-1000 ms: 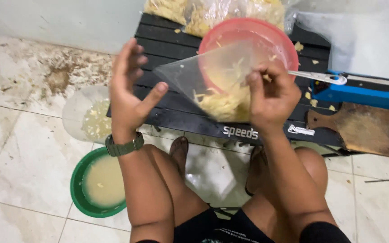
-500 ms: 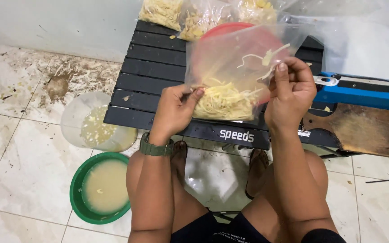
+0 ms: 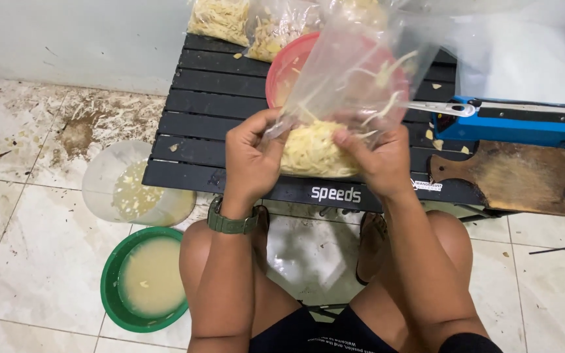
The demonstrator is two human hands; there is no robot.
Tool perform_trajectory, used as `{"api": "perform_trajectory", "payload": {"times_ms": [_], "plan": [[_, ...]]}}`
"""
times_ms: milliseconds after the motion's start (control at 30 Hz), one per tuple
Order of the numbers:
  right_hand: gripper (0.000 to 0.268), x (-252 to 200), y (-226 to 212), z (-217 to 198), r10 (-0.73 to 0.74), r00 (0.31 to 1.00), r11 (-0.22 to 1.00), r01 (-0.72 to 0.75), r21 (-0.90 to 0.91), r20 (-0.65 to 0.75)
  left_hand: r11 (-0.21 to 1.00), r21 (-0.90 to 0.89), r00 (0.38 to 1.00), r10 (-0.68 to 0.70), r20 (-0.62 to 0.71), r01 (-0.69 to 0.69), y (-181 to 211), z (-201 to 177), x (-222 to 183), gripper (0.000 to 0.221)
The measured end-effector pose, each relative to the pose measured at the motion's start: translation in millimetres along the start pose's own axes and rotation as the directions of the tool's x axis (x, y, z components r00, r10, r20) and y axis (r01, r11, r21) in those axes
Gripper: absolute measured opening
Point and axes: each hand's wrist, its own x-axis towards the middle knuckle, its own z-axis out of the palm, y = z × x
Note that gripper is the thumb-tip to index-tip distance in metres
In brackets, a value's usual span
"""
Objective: The person scoops shredded bamboo shoots from a water-filled bowl into a plastic bag using a slotted spoon and holds the bag to prepare it for sealing.
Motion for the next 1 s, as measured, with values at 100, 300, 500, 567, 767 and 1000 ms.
{"api": "perform_trajectory", "payload": {"times_ms": [100,300,500,567,767,1000], "plan": [[0.02,-1.5,-5.3,-3.5,0.0,0.99,0.998,0.01,0.067,-0.139,0.985,-0.149,0.987,-0.065,0.144,0.087,7.4,3.6,1.0,0.025],[0.012,4.3,8.1,-22.1,-0.008,0.989,0.999,0.014,0.039,-0.151,0.99,-0.009,0.987,-0.138,0.088,0.139,-16.9,19.5,-4.4,0.029],[0.013,12.1,5.5,-24.5,0.103,0.975,0.966,-0.051,0.253,-0.196,0.978,-0.101,0.984,-0.18,0.021,0.181,-22.1,34.9,-0.6,0.025],[0.017,13.4,16.1,-27.1,0.188,0.96,0.936,-0.111,0.334,-0.207,0.984,-0.055,0.985,-0.169,0.017,0.17,-20.4,25.3,4.8,0.03],[0.022,17.2,-4.4,-23.0,0.216,0.923,0.889,-0.05,0.455,-0.319,0.959,-0.074,0.863,-0.213,0.457,0.275,-13.5,2.1,8.1,0.07],[0.029,21.3,25.7,-33.8,0.15,0.929,0.853,0.052,0.519,-0.338,0.827,-0.489,0.958,-0.207,0.197,0.279,-54.8,41.2,-7.1,0.043]]}}
